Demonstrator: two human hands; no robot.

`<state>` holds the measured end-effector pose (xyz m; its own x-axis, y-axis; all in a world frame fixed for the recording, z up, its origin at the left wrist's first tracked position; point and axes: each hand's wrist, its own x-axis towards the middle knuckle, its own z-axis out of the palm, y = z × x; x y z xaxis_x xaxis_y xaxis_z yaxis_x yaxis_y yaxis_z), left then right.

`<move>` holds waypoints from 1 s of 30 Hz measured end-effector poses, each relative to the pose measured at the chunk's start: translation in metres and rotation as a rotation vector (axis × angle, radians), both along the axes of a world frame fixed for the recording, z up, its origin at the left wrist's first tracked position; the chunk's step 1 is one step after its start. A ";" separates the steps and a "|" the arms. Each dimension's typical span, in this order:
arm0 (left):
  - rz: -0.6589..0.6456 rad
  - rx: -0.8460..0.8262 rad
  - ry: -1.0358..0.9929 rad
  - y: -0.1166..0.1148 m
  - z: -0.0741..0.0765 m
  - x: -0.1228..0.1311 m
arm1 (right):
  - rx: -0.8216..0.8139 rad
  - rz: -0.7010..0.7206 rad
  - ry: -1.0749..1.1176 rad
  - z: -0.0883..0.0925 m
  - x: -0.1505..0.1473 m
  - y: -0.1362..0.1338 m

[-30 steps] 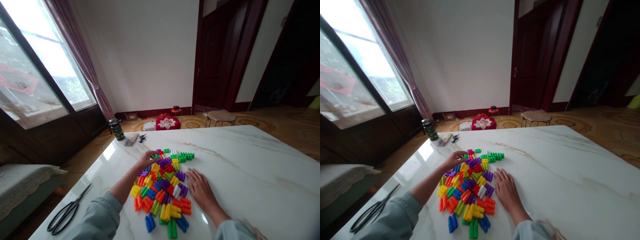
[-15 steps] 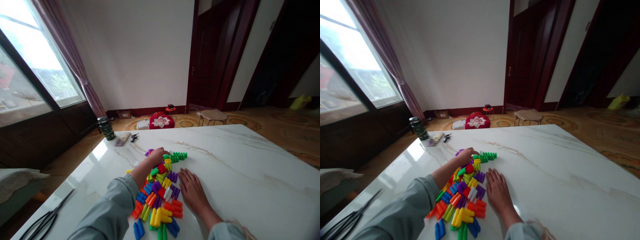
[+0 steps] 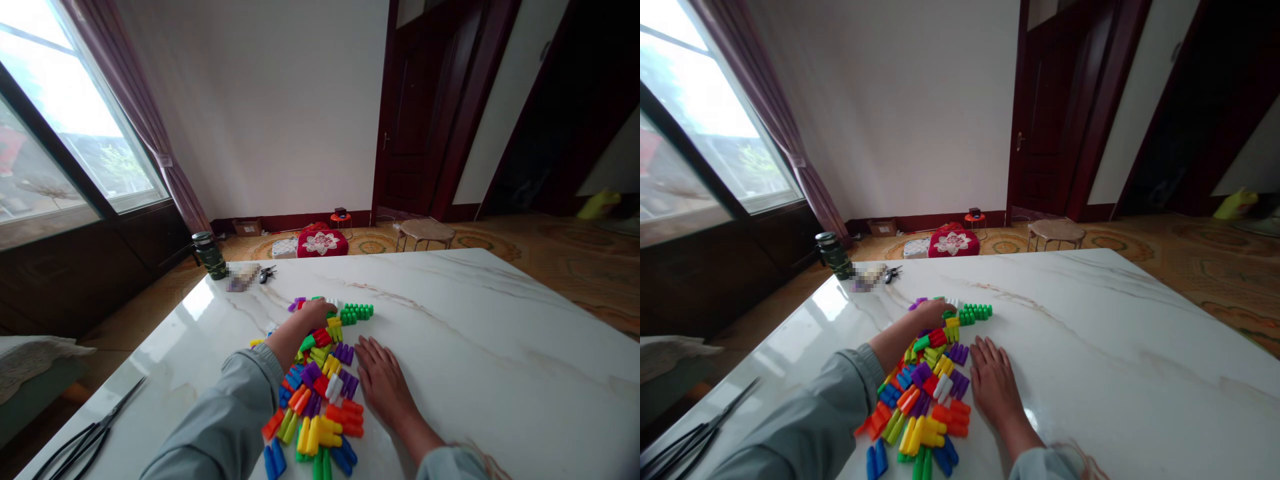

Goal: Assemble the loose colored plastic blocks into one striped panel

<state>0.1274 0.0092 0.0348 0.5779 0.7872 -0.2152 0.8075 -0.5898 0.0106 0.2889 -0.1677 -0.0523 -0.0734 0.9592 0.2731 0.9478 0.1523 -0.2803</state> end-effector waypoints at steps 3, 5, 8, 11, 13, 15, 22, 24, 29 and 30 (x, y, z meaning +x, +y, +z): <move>0.031 -0.013 -0.027 0.002 -0.001 0.002 | 0.007 -0.001 0.000 0.000 0.000 0.000; 0.053 -0.015 -0.055 0.002 -0.003 0.001 | 0.005 -0.002 -0.002 0.001 0.000 0.000; 0.094 0.009 -0.119 0.001 -0.008 -0.003 | -0.004 -0.002 -0.005 0.002 0.000 0.000; 0.123 0.040 -0.203 -0.001 -0.009 -0.009 | -0.001 -0.005 -0.005 0.003 0.000 0.000; 0.122 0.053 -0.264 -0.002 -0.005 -0.014 | -0.002 -0.006 -0.005 0.004 0.000 0.000; 0.106 0.055 -0.327 -0.004 0.004 -0.022 | -0.010 -0.006 -0.008 0.005 -0.001 0.000; -0.039 -0.284 -0.431 -0.003 0.045 -0.067 | -0.015 -0.006 -0.012 0.007 -0.002 -0.001; -0.025 -0.293 -0.416 0.002 0.048 -0.073 | -0.020 -0.009 -0.011 0.008 -0.003 -0.001; 0.131 0.008 -0.394 0.026 0.022 -0.056 | -0.030 -0.007 -0.014 0.008 -0.002 -0.001; 0.144 0.030 -0.386 0.031 0.013 -0.049 | -0.034 -0.005 -0.014 0.007 -0.001 -0.001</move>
<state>0.0782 0.0400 0.0479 0.4953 0.8685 0.0200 0.8219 -0.4759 0.3130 0.2875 -0.1685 -0.0452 -0.0723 0.9681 0.2398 0.9523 0.1385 -0.2721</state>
